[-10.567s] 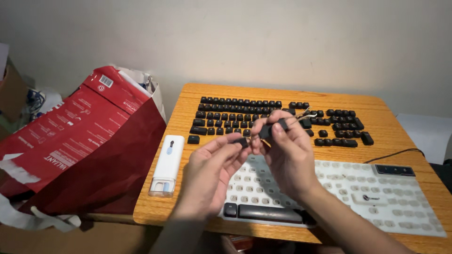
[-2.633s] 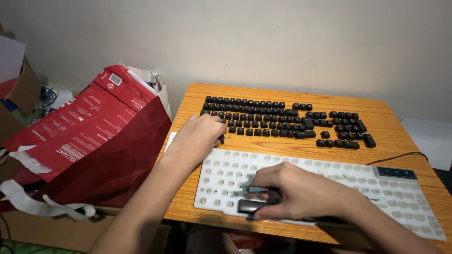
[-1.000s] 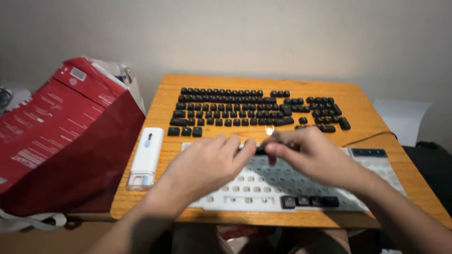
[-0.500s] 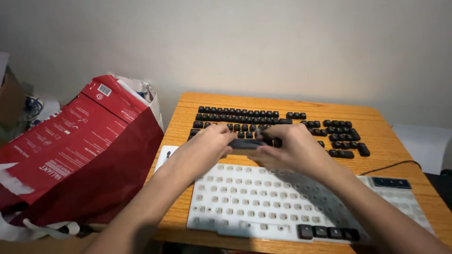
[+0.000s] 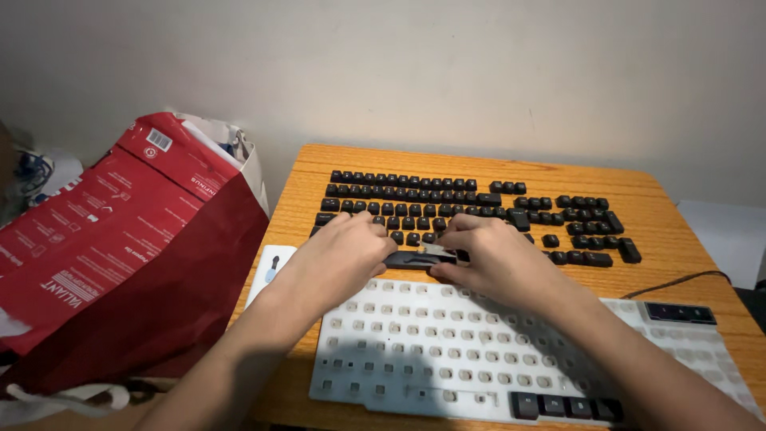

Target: The person assembles a mechanical keyboard by inserting black keycaps into the white keyboard base using a metal keycap puller. The person then uses a white handheld vacuum cleaner to clean the surface of the keyboard base.

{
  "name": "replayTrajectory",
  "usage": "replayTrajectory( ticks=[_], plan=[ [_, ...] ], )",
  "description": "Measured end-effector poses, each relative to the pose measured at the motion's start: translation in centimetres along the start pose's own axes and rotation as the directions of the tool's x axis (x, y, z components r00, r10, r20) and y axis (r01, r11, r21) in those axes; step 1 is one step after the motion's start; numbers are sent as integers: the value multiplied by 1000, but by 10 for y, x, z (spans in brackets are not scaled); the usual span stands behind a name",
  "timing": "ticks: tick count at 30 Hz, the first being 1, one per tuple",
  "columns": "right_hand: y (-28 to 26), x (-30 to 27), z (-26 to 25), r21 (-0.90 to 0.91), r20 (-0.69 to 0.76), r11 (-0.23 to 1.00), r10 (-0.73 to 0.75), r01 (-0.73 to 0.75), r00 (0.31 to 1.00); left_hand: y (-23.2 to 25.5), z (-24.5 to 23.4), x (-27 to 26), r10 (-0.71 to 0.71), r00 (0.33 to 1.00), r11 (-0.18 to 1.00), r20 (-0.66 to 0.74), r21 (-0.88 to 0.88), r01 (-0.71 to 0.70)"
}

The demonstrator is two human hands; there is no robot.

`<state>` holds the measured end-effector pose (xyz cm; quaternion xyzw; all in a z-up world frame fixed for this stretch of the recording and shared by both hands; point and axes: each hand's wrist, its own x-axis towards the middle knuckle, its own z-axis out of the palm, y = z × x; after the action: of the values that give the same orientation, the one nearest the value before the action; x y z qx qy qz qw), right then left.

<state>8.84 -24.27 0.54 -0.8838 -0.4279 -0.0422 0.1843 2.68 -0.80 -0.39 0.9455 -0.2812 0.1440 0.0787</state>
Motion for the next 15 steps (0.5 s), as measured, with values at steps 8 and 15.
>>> replayTrajectory(
  ticks=[8,15],
  plan=[
    [-2,0,2,-4,-28,1000,-6,6,1000,0,4,0,38,999,988,-18,147,-35],
    [-6,-1,-1,-7,5,999,43,-43,999,3,-1,-3,46,998,981,-34,190,-39]
  ],
)
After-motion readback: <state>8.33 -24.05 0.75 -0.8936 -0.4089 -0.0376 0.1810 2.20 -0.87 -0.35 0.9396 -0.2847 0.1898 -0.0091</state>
